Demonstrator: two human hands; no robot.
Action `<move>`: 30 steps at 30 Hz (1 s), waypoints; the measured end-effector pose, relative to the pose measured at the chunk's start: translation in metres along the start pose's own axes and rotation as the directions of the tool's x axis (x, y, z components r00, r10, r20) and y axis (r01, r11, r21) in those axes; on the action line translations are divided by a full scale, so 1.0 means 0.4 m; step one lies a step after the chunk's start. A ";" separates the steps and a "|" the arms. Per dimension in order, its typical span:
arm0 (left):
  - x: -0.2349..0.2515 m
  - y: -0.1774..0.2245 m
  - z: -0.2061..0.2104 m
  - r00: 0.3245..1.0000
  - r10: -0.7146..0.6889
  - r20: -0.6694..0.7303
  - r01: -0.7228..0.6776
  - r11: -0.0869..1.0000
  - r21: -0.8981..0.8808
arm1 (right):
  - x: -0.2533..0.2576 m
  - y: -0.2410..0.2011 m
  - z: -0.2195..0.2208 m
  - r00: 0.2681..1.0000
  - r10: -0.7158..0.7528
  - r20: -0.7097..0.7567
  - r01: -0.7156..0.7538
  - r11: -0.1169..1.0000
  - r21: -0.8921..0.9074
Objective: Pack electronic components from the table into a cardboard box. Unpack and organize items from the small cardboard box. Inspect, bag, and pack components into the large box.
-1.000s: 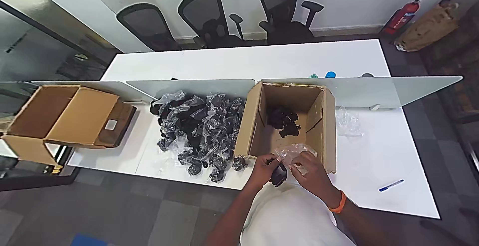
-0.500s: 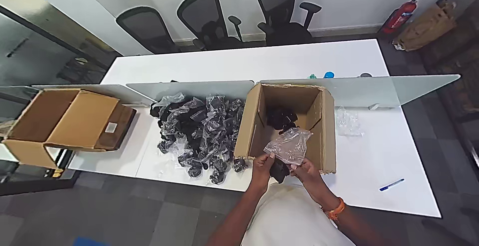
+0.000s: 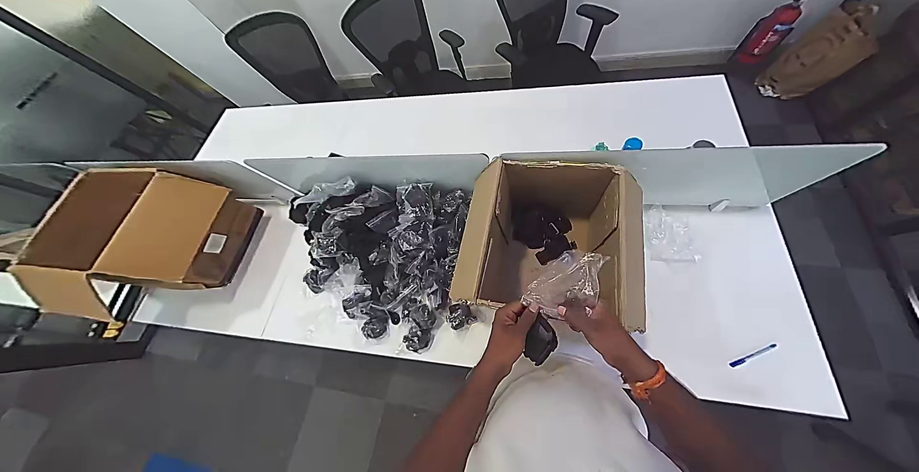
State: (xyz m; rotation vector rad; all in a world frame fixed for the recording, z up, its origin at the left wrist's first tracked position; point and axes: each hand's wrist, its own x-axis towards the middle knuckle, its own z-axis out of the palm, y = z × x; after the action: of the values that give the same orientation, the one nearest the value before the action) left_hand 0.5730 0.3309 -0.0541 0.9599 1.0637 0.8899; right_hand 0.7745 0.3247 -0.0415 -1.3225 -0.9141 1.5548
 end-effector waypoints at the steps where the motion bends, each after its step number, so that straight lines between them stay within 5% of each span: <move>1: 0.002 0.000 -0.004 1.000 -0.001 0.009 0.001 1.000 0.013 | 0.008 -0.013 -0.014 0.999 -0.006 0.041 0.009 0.998 -0.059; 4: 0.003 0.005 -0.003 1.000 0.008 -0.005 -0.008 1.000 0.004 | 0.032 -0.041 -0.033 0.997 -0.052 0.065 0.058 0.994 -0.093; 9: 0.000 0.027 0.026 0.979 0.048 -0.199 -0.082 0.983 -0.164 | 0.029 -0.034 0.004 0.991 -0.136 -0.016 0.135 0.951 0.277; 15: -0.001 0.032 0.060 0.953 0.166 -0.253 -0.196 0.976 -0.099 | -0.002 0.002 0.075 0.993 -0.107 -0.051 0.119 0.904 0.410; 19: 0.001 0.013 0.065 0.940 0.255 -0.225 -0.267 0.963 -0.023 | 0.005 -0.006 0.082 0.990 -0.093 -0.111 0.130 0.905 0.406; 30: -0.004 0.020 0.051 0.950 0.235 -0.205 -0.241 0.970 -0.006 | 0.015 -0.011 0.065 0.973 -0.173 -0.155 0.215 0.922 0.321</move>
State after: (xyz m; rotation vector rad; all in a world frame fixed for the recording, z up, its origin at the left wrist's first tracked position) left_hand 0.5912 0.3283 -0.0422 1.0012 1.1178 1.2216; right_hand 0.7492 0.3319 -0.0351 -1.0381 -0.6454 1.3845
